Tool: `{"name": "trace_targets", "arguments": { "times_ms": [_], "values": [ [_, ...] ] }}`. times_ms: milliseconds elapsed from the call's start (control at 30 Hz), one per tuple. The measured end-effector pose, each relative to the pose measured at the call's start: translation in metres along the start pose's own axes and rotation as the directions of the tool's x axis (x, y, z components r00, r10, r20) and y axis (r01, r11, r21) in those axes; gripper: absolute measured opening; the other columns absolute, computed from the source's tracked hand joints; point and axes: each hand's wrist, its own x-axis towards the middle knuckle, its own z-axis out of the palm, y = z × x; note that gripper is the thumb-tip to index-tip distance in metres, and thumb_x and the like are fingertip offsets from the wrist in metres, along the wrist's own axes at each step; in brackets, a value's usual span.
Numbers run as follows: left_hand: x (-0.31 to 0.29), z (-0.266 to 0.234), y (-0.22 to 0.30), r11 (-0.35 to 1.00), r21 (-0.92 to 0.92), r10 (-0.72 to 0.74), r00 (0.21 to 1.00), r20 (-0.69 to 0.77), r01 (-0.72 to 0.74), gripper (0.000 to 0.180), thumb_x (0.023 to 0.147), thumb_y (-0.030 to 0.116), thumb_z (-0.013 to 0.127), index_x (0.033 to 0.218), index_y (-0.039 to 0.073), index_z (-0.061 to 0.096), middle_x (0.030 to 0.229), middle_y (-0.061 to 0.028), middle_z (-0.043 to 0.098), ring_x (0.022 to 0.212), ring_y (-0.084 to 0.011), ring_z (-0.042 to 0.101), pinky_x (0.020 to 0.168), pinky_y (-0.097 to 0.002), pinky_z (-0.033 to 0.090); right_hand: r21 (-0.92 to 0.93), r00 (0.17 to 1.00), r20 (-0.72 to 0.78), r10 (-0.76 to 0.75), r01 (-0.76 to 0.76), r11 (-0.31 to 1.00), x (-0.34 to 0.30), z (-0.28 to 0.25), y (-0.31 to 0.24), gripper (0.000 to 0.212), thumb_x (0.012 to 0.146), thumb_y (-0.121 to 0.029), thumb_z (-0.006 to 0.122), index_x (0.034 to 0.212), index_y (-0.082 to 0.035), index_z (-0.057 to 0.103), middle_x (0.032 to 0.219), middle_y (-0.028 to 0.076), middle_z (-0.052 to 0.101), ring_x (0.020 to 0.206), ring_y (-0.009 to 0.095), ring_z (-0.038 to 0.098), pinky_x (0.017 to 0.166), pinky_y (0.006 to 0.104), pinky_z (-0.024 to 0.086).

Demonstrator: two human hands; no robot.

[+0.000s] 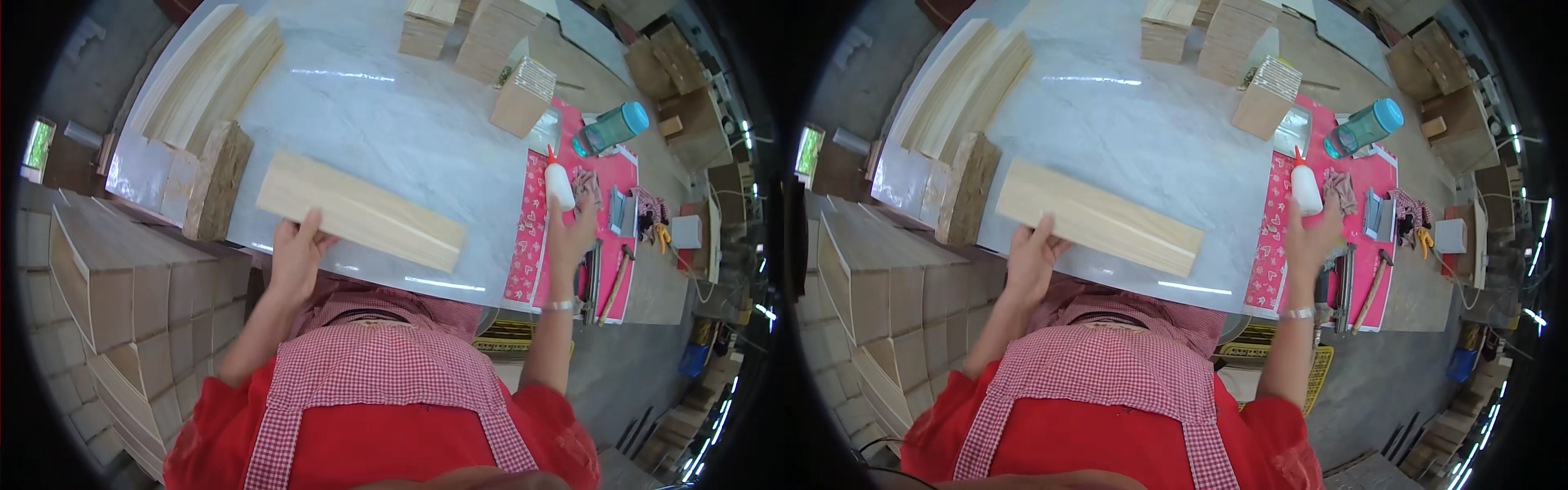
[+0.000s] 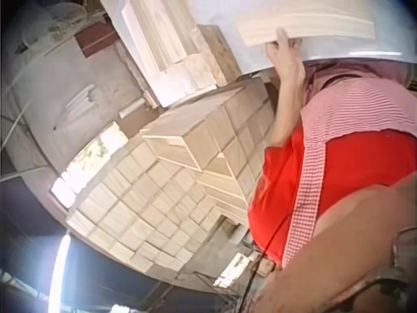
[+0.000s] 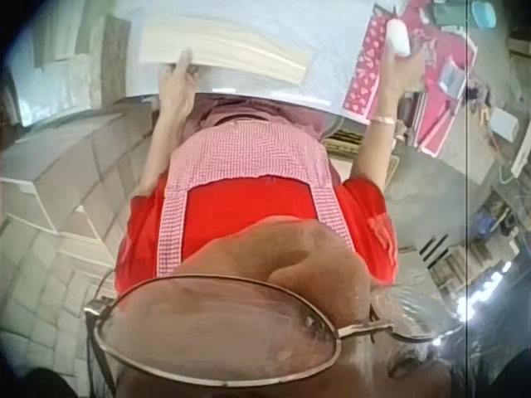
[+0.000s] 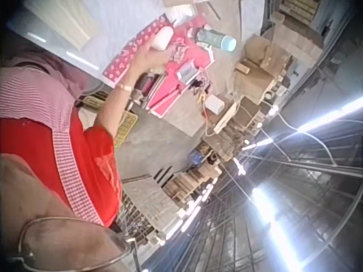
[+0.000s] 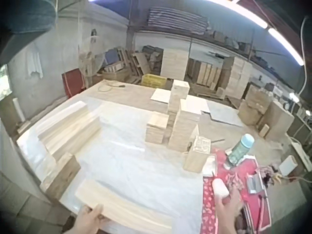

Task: The recorder is assembling wooden boxes by applying glue to the edges and using a pneumatic nail gun to join the pieces together at a workbench.

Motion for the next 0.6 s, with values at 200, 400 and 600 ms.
{"name": "trace_targets", "arguments": {
  "times_ms": [200, 400, 600],
  "values": [
    [-0.025, -0.021, -0.005, 0.997, -0.058, -0.059, 0.995, -0.084, 0.055, 0.033, 0.103, 0.021, 0.056, 0.127, 0.001, 0.048, 0.119, -0.0109, 0.063, 0.102, -0.0208, 0.067, 0.084, -0.0381, 0.057, -0.116, 0.972, -0.186, 0.144, -0.167, 0.979, 0.072, 0.132, -0.062, 0.112, 0.066, -0.054, 0.086, 0.139, 0.016, 0.036, 0.140, 0.033, 0.045, 0.134, 0.044, 0.043, 0.110, 0.0467, 0.037],
    [-0.046, -0.034, -0.008, 0.897, 0.313, -0.386, 0.897, 0.214, 0.311, 0.026, 0.102, 0.022, 0.057, 0.120, 0.004, 0.054, 0.117, -0.0095, 0.064, 0.104, -0.0221, 0.067, 0.087, -0.0348, 0.055, -0.048, 0.945, -0.215, 0.248, -0.264, 0.963, 0.083, 0.155, -0.069, 0.103, 0.065, -0.046, 0.085, 0.136, 0.013, 0.038, 0.134, 0.028, 0.049, 0.127, 0.042, 0.048, 0.108, 0.0478, 0.040],
    [-0.017, 0.035, -0.006, 0.215, 0.556, 0.023, 0.573, 0.819, -0.803, 0.059, 0.082, 0.032, 0.079, 0.128, 0.004, 0.055, 0.118, -0.0181, 0.061, 0.113, -0.0335, 0.059, 0.096, -0.0448, 0.047, 0.609, 0.999, 0.017, -0.047, 0.027, 0.793, 0.025, 0.106, -0.018, 0.092, 0.068, -0.016, 0.083, 0.143, 0.006, 0.035, 0.137, 0.020, 0.050, 0.127, 0.034, 0.051, 0.108, 0.0430, 0.042]
  ]
}}
